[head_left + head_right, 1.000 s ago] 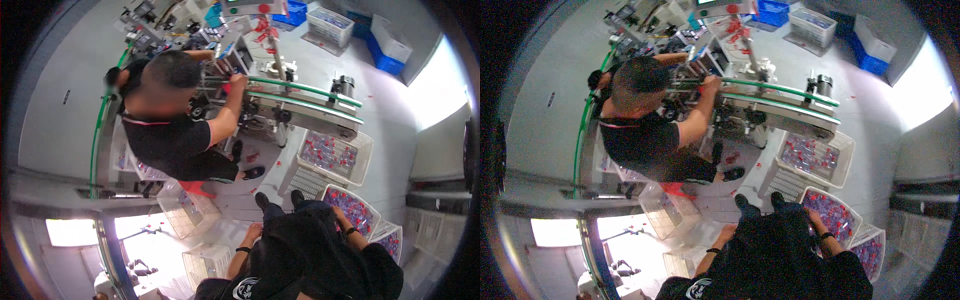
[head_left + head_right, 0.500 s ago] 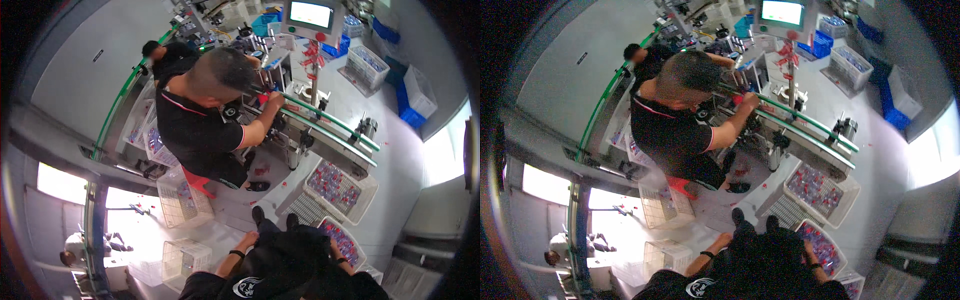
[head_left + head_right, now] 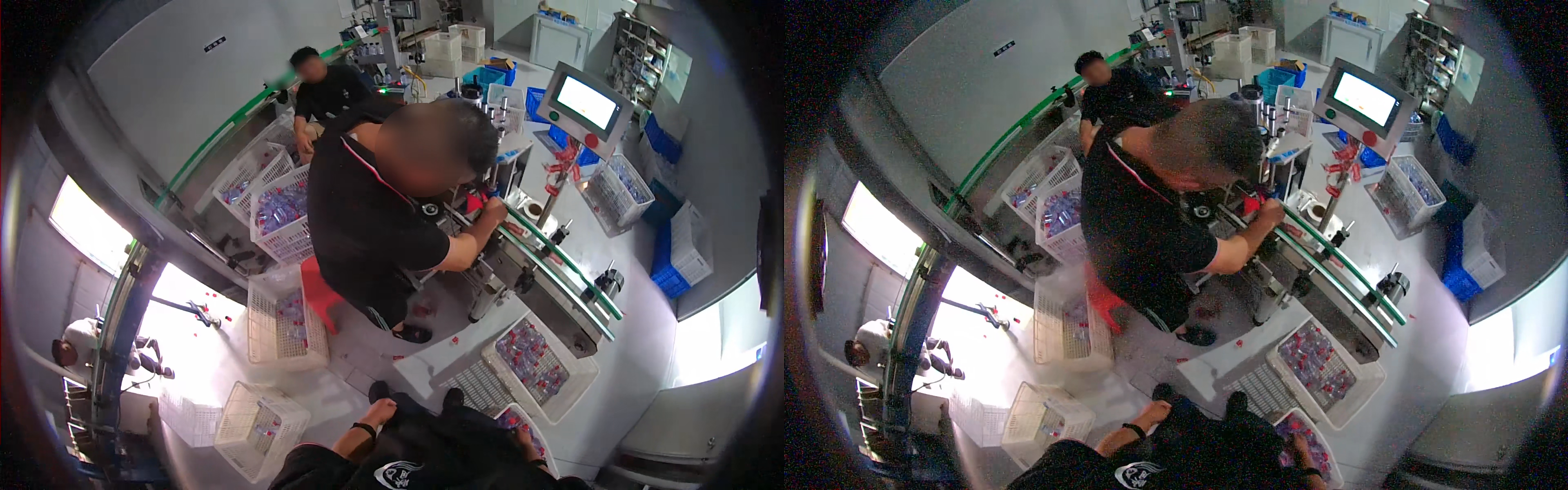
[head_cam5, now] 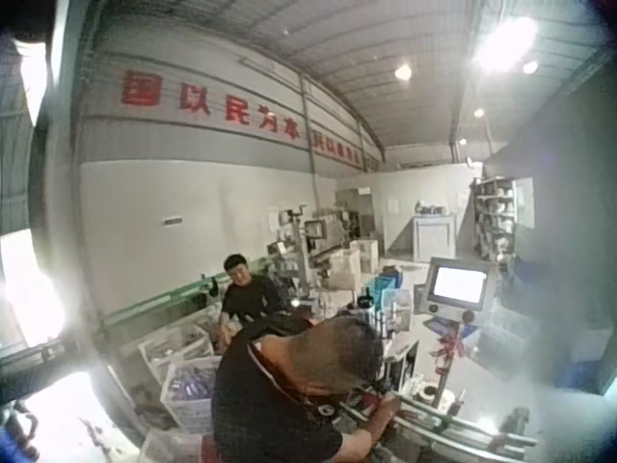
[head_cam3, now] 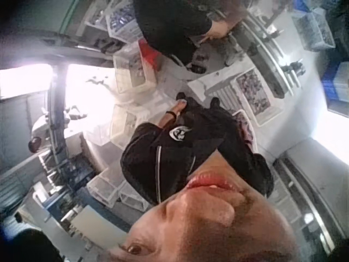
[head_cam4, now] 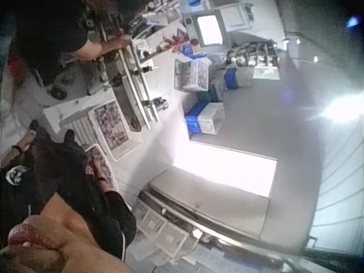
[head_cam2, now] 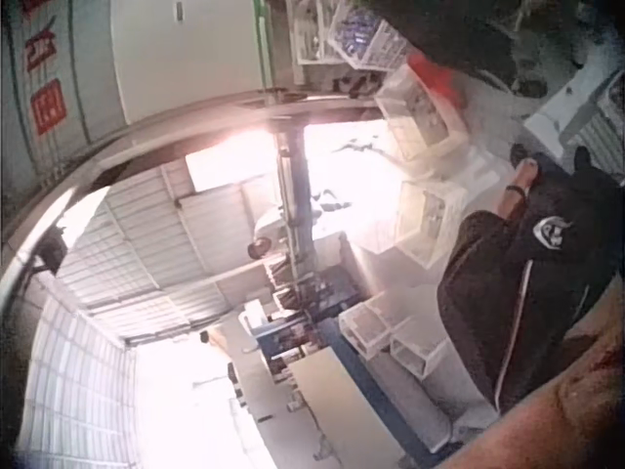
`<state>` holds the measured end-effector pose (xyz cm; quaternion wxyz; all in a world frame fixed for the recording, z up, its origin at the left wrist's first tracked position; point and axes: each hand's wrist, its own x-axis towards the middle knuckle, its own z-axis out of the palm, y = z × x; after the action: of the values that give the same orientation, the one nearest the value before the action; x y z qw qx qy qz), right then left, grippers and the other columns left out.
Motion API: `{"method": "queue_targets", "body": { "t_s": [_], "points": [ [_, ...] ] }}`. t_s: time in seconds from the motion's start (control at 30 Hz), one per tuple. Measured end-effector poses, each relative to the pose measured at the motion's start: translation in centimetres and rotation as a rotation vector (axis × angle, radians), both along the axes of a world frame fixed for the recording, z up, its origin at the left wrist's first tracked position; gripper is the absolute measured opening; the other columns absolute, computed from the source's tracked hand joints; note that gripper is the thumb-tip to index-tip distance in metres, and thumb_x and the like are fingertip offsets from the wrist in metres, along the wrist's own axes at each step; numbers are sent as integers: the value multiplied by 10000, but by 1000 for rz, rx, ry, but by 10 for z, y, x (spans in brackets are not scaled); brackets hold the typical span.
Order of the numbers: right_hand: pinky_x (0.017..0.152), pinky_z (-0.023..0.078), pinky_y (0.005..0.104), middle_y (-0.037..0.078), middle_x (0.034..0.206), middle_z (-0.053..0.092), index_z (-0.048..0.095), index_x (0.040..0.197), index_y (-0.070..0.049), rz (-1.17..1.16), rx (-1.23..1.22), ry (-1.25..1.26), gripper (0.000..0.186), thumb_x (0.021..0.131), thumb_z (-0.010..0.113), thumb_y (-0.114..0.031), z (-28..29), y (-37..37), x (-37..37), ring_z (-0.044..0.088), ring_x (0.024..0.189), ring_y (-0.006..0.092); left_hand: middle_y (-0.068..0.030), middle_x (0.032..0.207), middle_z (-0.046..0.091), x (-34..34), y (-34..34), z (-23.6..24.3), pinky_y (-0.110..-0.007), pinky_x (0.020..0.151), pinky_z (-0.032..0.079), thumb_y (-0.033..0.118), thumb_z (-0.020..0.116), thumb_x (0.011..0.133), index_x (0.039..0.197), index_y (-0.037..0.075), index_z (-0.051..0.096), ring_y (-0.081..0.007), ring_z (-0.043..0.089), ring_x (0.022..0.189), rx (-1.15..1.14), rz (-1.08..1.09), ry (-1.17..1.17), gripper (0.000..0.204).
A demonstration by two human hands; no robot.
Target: Adjusting and reloading labels or components on an industrial bottling and labeling machine.
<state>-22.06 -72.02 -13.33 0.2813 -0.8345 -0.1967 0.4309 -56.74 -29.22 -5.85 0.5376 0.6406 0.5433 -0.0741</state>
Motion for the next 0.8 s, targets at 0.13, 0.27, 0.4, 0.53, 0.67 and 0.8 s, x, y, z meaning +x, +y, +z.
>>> {"method": "queue_targets", "body": {
  "t_s": [0.13, 0.27, 0.4, 0.53, 0.67, 0.8],
  "points": [
    [712, 463, 469, 188, 891, 618, 567, 1056, -37, -88, 105, -71, 505, 650, 759, -268, 21, -30, -12, 580, 871, 396, -58, 783, 611, 30, 13, 26, -319, 616, 489, 179, 612, 836, 992, 55, 621, -188, 606, 730, 8, -251, -140, 200],
    [749, 493, 435, 173, 938, 648, 604, 1018, -69, 389, -152, -316, 315, 812, 617, -307, 128, 71, -57, 622, 899, 350, -61, 789, 646, -30, 47, -9, -320, 638, 498, 169, 601, 822, 951, 50, 642, -185, 626, 729, -63, -63, -203, 180],
    [730, 489, 426, 126, 919, 657, 618, 1051, -84, 340, 124, -249, 324, 855, 577, -339, 125, 105, -97, 622, 824, 279, -60, 749, 675, -94, 80, -31, -329, 630, 509, 183, 545, 802, 873, 50, 682, -176, 643, 676, -453, 272, -478, 204],
    [731, 480, 396, 106, 912, 653, 625, 1057, -82, 207, -48, -69, 304, 913, 487, -311, 92, 148, -126, 604, 787, 229, -58, 688, 661, -147, 98, -29, -322, 594, 503, 175, 554, 774, 792, 51, 678, -164, 633, 639, -260, 130, -270, 176],
    [729, 467, 394, 114, 914, 641, 639, 1017, -63, -82, -96, 70, 322, 919, 463, -313, 77, 183, -157, 580, 793, 224, -49, 606, 625, -200, 111, -22, -297, 547, 479, 164, 573, 750, 704, 60, 649, -143, 626, 615, -275, 190, -217, 137],
    [754, 460, 398, 132, 932, 622, 629, 1005, -44, 44, -63, 91, 340, 914, 470, -331, 96, 204, -166, 573, 855, 245, -34, 617, 611, -228, 128, 19, -288, 517, 463, 173, 597, 746, 703, 79, 637, -146, 613, 573, -440, 226, -312, 110]
  ]
}}
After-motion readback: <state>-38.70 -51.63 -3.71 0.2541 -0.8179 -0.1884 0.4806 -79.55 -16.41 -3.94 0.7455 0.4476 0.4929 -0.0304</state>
